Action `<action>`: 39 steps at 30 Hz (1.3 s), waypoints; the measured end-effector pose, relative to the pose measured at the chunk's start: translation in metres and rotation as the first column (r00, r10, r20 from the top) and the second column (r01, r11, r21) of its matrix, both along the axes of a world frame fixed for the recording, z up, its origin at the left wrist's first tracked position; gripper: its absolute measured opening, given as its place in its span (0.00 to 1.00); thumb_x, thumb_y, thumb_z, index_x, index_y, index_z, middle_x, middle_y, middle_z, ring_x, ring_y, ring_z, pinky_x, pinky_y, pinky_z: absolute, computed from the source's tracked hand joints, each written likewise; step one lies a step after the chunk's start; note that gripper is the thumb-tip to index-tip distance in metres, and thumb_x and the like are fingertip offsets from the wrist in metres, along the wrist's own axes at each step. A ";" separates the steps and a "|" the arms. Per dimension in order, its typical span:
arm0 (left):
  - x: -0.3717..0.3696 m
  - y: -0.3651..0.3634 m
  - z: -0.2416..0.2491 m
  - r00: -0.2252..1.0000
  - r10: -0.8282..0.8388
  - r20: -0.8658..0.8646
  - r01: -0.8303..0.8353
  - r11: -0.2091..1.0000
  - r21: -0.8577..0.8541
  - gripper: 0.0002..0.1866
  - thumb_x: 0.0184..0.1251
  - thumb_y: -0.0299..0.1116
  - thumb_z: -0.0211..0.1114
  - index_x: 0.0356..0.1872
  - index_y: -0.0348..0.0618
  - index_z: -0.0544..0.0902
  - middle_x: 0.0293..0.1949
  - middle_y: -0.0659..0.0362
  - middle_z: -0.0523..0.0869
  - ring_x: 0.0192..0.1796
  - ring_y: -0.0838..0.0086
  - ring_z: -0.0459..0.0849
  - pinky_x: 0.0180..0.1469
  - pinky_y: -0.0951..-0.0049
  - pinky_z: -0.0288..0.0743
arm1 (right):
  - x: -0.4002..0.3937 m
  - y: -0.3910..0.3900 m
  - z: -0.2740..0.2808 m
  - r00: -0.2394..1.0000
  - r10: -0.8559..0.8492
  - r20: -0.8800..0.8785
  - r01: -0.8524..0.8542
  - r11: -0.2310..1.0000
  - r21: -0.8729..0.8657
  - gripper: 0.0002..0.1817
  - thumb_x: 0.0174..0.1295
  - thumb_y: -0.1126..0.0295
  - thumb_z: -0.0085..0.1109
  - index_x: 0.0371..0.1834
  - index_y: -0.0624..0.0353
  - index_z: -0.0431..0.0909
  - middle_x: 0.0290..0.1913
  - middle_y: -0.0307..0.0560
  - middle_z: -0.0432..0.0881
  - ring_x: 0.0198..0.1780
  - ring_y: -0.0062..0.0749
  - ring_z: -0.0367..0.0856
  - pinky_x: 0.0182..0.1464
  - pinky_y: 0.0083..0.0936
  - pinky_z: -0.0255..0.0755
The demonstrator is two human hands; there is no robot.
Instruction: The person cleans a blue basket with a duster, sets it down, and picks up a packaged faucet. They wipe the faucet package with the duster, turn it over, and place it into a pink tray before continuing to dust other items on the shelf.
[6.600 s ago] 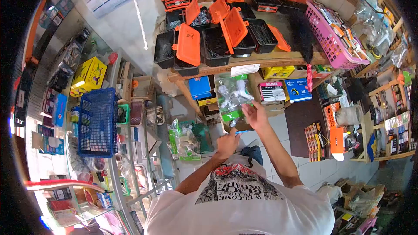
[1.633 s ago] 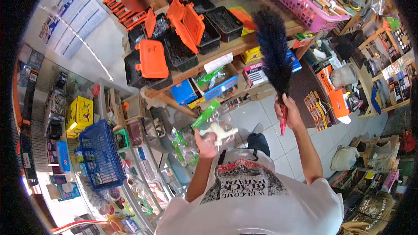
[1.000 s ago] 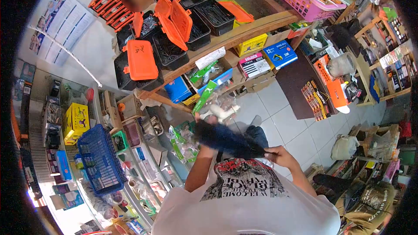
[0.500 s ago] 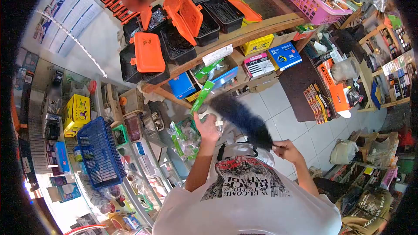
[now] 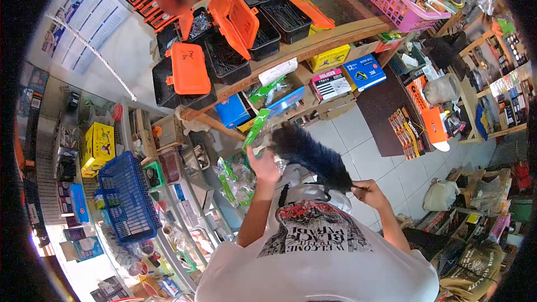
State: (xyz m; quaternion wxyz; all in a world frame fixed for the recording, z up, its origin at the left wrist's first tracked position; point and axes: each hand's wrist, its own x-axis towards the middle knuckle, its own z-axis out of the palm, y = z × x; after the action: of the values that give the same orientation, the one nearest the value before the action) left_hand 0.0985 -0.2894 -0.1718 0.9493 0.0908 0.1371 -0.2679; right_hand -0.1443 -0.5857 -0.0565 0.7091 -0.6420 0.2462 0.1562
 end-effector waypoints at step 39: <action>-0.022 -0.022 0.031 0.996 -0.069 -0.052 0.076 0.986 0.149 0.43 0.65 0.71 0.56 0.65 0.42 0.76 0.66 0.46 0.78 0.66 0.44 0.75 0.75 0.33 0.56 | -0.032 -0.027 -0.020 0.994 0.110 0.015 -0.105 0.978 -0.179 0.09 0.69 0.72 0.65 0.47 0.65 0.86 0.22 0.27 0.69 0.26 0.12 0.63 0.27 0.20 0.59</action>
State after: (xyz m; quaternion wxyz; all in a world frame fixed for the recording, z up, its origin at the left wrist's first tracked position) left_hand 0.0761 -0.3118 -0.1412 0.9258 0.1613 0.1756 -0.2933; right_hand -0.1759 -0.6123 -0.0764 0.6424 -0.7170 0.2154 0.1639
